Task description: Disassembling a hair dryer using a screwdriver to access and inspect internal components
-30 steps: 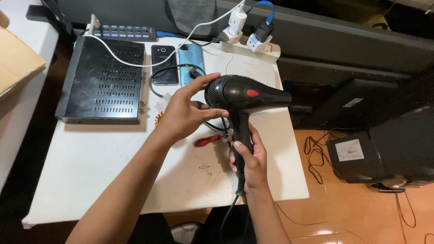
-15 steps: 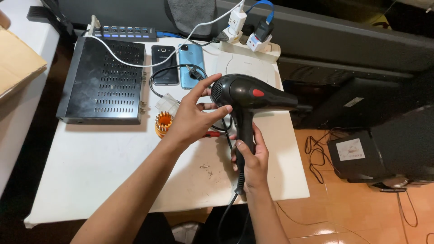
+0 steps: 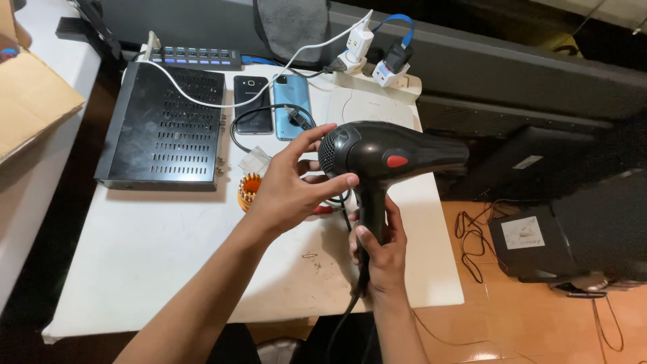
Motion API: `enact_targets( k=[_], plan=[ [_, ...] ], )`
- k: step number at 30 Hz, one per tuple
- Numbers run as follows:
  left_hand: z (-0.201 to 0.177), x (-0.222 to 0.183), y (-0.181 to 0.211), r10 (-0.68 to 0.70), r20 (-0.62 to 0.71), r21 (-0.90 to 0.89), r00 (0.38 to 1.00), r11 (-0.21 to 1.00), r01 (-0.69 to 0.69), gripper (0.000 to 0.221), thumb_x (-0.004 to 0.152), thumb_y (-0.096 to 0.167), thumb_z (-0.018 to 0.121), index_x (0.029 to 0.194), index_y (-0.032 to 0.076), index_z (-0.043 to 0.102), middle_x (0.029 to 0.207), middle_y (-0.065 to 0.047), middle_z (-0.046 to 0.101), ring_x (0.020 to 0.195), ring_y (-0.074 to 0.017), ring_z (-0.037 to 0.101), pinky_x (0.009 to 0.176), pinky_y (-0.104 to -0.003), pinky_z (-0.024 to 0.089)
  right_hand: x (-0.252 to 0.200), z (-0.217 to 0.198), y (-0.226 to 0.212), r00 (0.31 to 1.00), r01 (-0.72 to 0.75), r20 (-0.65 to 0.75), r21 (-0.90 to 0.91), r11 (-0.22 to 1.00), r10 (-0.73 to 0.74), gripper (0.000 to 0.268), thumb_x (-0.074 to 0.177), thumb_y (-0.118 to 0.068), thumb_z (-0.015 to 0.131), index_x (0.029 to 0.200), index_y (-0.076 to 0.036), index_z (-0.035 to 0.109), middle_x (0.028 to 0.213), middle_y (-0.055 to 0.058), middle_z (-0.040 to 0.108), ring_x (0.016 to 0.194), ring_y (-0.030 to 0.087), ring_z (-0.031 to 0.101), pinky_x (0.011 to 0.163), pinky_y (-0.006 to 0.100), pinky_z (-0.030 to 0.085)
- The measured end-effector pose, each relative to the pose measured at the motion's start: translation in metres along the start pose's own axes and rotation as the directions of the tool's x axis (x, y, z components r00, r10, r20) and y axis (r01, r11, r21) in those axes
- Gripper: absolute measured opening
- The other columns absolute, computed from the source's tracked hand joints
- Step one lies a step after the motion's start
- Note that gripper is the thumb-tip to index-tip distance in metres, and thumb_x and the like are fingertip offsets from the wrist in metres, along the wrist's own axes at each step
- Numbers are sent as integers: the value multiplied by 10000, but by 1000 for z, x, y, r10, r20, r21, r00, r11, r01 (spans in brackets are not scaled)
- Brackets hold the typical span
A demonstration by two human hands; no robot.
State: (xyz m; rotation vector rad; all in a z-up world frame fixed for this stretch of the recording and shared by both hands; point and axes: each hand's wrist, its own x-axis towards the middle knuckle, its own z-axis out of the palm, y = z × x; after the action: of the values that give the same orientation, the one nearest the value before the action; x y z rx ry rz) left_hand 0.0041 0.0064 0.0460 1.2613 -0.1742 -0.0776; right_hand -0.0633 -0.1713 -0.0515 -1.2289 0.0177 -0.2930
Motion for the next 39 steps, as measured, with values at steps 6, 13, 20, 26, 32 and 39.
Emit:
enact_targets(
  k=[6,13,20,26,32,39],
  plan=[
    [0,-3,21,-214,13,0,977,977,214,697,711,60,816,1359,201,601,1255,-79,548,824,-148,607,476,-305,619,-5,4,-7,984,-164,-82,-60,985,159,731,780,-116,709,1459,-110,438,975,246,641,498,176,523,383,252,335],
    [-4,-7,20,-147,28,71,989,987,145,801,701,76,802,1463,187,584,1255,-20,646,804,-79,593,693,-181,542,-3,1,-4,975,-202,-110,-96,975,191,740,768,-28,644,1482,-83,458,940,221,653,483,161,496,371,245,326],
    [13,-39,22,195,-88,354,977,923,-153,850,636,343,932,1392,164,586,1187,-41,590,1058,-144,637,790,-253,612,3,-36,17,971,-152,214,216,965,105,618,804,-197,847,1237,13,458,616,151,498,358,173,435,280,257,326],
    [26,-59,11,434,-93,384,896,846,-370,877,640,256,971,1390,48,567,1116,-111,576,955,-191,593,873,-282,544,1,-79,36,911,-328,362,344,880,198,565,821,-211,812,1155,58,443,638,142,493,381,174,419,338,265,345],
    [16,-47,-2,469,56,376,882,808,-453,816,761,124,934,1461,104,514,1195,-112,535,1001,-193,611,942,-291,544,2,-84,35,850,-464,463,432,774,251,519,839,-253,784,1083,99,490,684,123,513,420,149,430,358,245,346],
    [4,-14,6,364,167,283,916,872,-399,794,752,186,936,1437,220,535,1302,-77,569,1004,-142,605,994,-263,547,9,-44,5,875,-359,465,439,824,133,343,939,-205,701,1137,8,519,586,104,453,379,154,352,311,246,347]
  ],
)
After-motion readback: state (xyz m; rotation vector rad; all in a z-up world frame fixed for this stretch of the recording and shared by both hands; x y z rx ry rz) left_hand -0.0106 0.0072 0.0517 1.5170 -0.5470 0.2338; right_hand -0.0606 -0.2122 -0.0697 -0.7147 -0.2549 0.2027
